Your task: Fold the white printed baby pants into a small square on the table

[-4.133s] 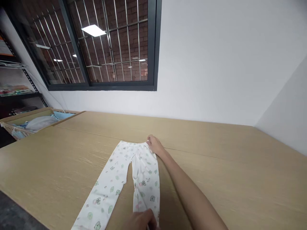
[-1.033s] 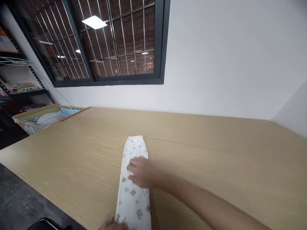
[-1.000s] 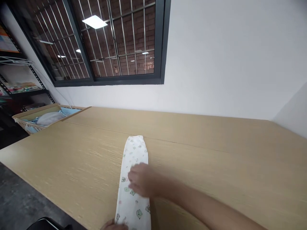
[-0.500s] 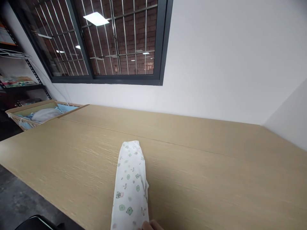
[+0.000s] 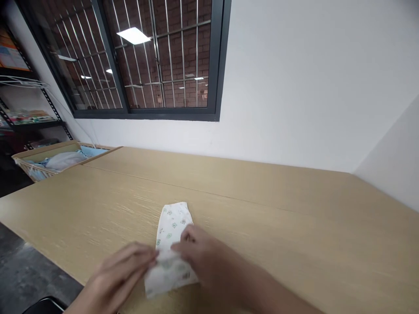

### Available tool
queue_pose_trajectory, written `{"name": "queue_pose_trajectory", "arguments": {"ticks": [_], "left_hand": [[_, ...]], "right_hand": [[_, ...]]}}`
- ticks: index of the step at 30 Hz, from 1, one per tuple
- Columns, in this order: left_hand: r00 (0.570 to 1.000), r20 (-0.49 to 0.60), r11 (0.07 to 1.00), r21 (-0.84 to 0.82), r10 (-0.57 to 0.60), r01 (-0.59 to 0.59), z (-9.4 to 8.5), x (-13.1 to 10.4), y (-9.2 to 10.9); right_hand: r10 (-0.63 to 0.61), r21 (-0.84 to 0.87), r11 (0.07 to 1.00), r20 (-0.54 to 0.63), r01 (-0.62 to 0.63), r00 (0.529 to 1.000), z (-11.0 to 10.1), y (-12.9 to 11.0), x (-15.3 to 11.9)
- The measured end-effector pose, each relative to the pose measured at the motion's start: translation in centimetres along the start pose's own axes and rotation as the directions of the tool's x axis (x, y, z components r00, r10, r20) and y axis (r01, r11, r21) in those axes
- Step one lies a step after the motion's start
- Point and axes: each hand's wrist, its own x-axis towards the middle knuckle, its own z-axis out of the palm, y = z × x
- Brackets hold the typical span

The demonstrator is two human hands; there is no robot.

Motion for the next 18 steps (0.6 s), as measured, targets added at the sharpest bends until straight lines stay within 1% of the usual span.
{"name": "queue_pose_trajectory", "arguments": {"ticks": [1, 2, 3, 4, 6, 7, 9, 11, 13, 14, 16, 18], "left_hand": [[0.997, -0.077, 0.999, 0.044, 0.017, -0.014, -0.1, 1.3, -1.2], [0.991, -0.137, 0.996, 0.088, 0.013, -0.001, -0.1, 2.6, -2.5], [0.986, -0.164, 0.991, 0.128, -0.020, 0.041, 0.2, 3.9, -3.9], [0.984, -0.158, 0.981, 0.161, -0.081, 0.106, 0.6, 5.0, -5.4], [0.969, -0.125, 0.945, 0.229, -0.212, 0.236, 1.8, 7.0, -8.2], [0.960, -0.115, 0.927, 0.254, -0.255, 0.277, 2.4, 7.8, -9.6], [0.944, -0.113, 0.896, 0.298, -0.309, 0.329, 3.7, 9.1, -12.0], [0.932, -0.117, 0.870, 0.335, -0.342, 0.361, 4.7, 10.1, -13.8], [0.927, -0.114, 0.848, 0.377, -0.357, 0.373, 5.3, 10.5, -14.5], [0.929, -0.116, 0.840, 0.398, -0.353, 0.369, 5.5, 10.6, -14.4], [0.938, -0.124, 0.831, 0.437, -0.325, 0.345, 6.1, 10.0, -13.0], [0.948, -0.135, 0.826, 0.466, -0.288, 0.317, 7.1, 8.3, -10.3]], "right_hand": [[0.019, 0.024, 1.000, -0.014, -0.018, 1.000, -1.0, 0.7, 1.6], [0.031, 0.035, 0.999, -0.053, -0.029, 0.998, -1.6, 1.5, 3.1], [0.053, 0.043, 0.998, -0.105, -0.049, 0.993, -1.8, 2.4, 4.6], [0.090, 0.052, 0.995, -0.144, -0.083, 0.985, -1.7, 3.5, 6.0], [0.161, 0.067, 0.986, -0.194, -0.151, 0.968, -0.6, 6.0, 8.5], [0.194, 0.068, 0.981, -0.207, -0.183, 0.959, 0.1, 7.3, 9.7], [0.241, 0.049, 0.970, -0.231, -0.237, 0.943, 1.6, 9.6, 11.5], [0.266, 0.028, 0.963, -0.235, -0.267, 0.935, 2.9, 11.4, 12.7], [0.272, 0.009, 0.961, -0.230, -0.278, 0.934, 3.7, 12.4, 13.2], [0.270, -0.001, 0.961, -0.233, -0.278, 0.934, 4.0, 12.6, 13.2], [0.253, -0.027, 0.963, -0.259, -0.269, 0.932, 4.3, 12.1, 12.9], [0.184, -0.068, 0.975, -0.304, -0.214, 0.935, 4.2, 10.7, 12.1]]}}
